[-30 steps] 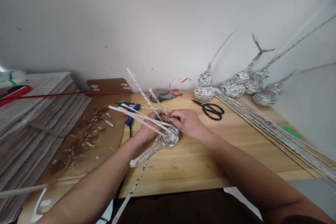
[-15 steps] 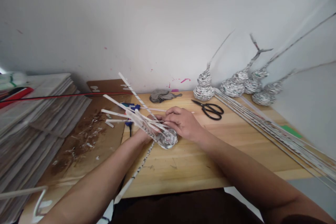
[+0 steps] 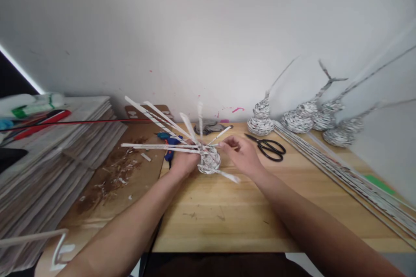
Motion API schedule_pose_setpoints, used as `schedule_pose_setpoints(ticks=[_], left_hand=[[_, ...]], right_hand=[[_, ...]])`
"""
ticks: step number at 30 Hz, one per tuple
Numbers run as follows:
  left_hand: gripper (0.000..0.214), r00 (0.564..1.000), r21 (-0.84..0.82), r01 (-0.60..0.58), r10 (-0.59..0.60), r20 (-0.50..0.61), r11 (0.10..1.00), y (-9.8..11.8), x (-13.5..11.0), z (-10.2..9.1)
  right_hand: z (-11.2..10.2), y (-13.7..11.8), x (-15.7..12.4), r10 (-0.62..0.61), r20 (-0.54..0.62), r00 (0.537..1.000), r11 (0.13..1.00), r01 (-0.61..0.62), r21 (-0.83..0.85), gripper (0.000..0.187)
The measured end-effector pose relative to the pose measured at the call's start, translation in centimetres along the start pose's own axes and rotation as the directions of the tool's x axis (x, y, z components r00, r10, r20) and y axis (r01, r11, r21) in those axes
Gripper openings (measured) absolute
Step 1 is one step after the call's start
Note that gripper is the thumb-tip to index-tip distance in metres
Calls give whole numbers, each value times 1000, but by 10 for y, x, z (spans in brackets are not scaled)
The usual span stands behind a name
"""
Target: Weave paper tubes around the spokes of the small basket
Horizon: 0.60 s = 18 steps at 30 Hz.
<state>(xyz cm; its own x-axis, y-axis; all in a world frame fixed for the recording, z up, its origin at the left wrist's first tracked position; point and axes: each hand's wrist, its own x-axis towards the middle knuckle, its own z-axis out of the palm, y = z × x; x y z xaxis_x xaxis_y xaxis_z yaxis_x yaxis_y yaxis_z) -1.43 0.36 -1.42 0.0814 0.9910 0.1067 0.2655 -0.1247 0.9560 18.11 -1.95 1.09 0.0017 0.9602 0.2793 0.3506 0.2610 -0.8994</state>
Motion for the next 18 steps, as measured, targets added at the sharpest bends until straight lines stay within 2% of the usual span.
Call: schedule_pose_setpoints(ticks=[2, 4, 8, 13, 18], left_hand=[[16, 999, 0, -33, 33, 39, 999, 3, -1, 0], [10, 997, -4, -33, 34, 76, 999, 7, -2, 1], [8, 997, 31, 4, -7, 82, 1000, 12, -5, 6], [18, 992, -104, 56, -43, 120, 993, 11, -7, 10], [14, 992, -11, 46, -44, 119, 999, 16, -8, 8]], right_hand=[[6, 4, -2, 57, 95, 994, 997, -60, 39, 22], [10, 5, -4, 67, 118, 991, 993, -77, 86, 18], [12, 5, -9, 3, 123, 992, 1000, -6, 24, 12], [9, 3, -8, -25, 115, 993, 999, 29, -40, 10], [3, 0, -4, -54, 153, 987, 991, 72, -111, 15]])
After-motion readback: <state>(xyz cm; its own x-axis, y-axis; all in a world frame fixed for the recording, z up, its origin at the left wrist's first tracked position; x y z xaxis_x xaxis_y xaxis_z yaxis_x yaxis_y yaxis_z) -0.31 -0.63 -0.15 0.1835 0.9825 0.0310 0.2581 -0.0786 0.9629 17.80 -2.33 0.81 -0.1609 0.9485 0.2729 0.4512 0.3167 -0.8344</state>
